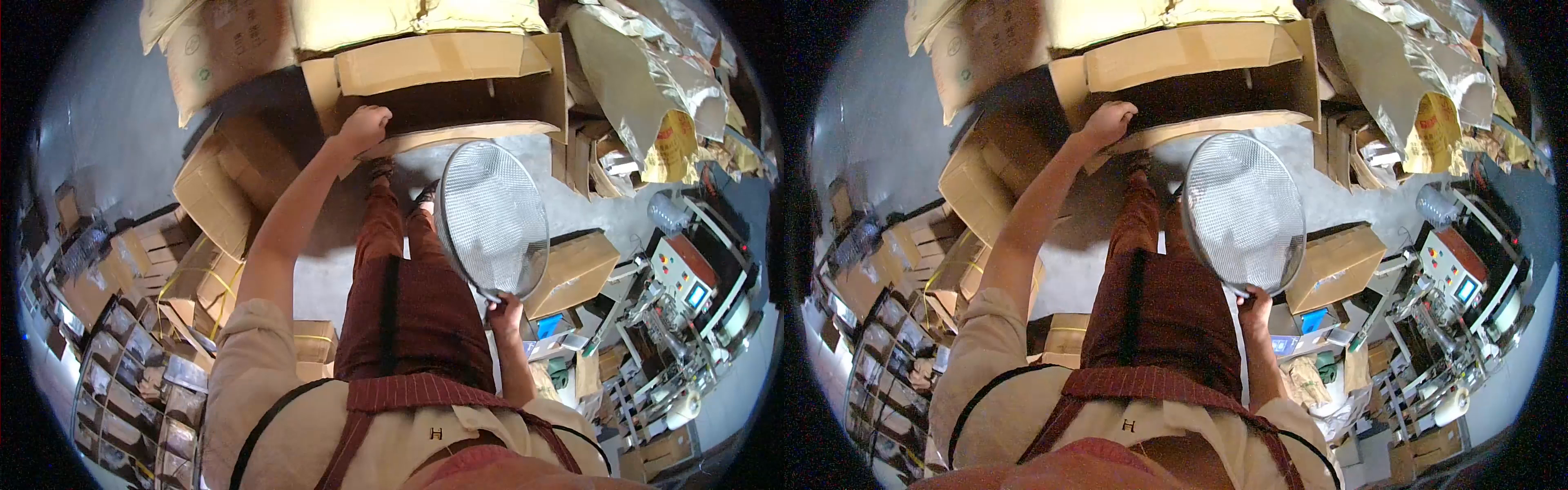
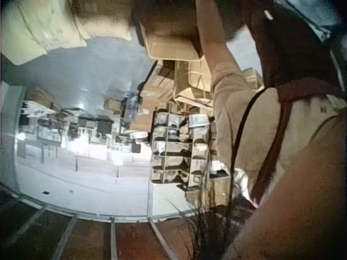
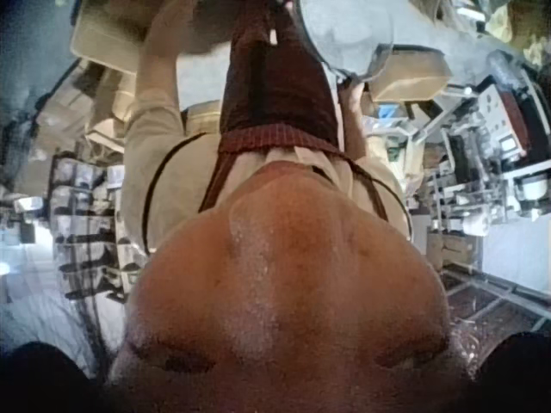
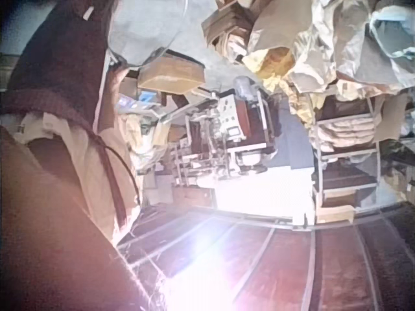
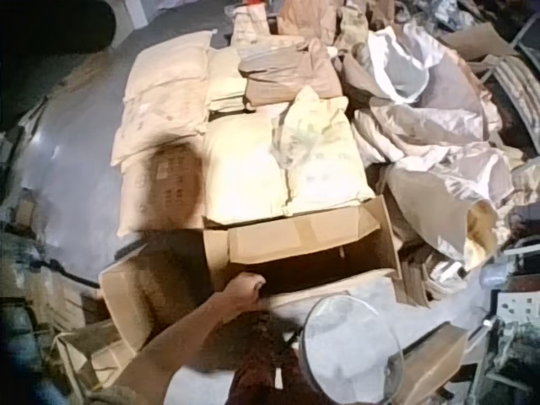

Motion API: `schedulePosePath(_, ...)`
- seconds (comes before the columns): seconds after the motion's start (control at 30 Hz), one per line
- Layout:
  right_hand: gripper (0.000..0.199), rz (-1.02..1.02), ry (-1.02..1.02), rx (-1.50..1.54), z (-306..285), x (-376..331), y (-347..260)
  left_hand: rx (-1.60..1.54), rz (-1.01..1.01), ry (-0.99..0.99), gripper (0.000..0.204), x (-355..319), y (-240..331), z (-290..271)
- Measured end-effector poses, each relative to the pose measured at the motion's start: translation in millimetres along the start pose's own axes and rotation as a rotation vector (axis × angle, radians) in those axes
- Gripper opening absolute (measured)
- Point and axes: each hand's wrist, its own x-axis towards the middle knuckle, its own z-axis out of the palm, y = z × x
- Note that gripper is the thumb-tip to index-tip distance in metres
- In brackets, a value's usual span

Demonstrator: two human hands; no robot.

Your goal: The person scoops small metal parts from a cardboard box into a metal mesh strainer by hand, then shakes the strainer over the box.

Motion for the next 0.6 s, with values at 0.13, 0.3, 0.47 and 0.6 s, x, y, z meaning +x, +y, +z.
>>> schedulePosePath(0.13,0.024,0.227,0.196,0.339,24.4,-86.7,-92.6,0.144,0.070,-0.154,0.024,25.2,-9.3,-12.3)
schedulePosePath(0.3,0.046,-0.129,0.154,0.391,45.7,-102.1,-147.2,0.163,0.069,0.023,0.033,36.1,-0.7,-46.1)
schedulePosePath(0.47,0.046,-0.259,0.068,0.084,97.6,-74.2,-235.7,0.398,0.147,0.257,0.044,82.8,-1.2,-86.9)
schedulePosePath(0.6,0.049,-0.166,0.052,0.007,99.4,-66.4,-241.1,0.502,-0.128,0.103,0.061,124.1,-31.8,-102.3)
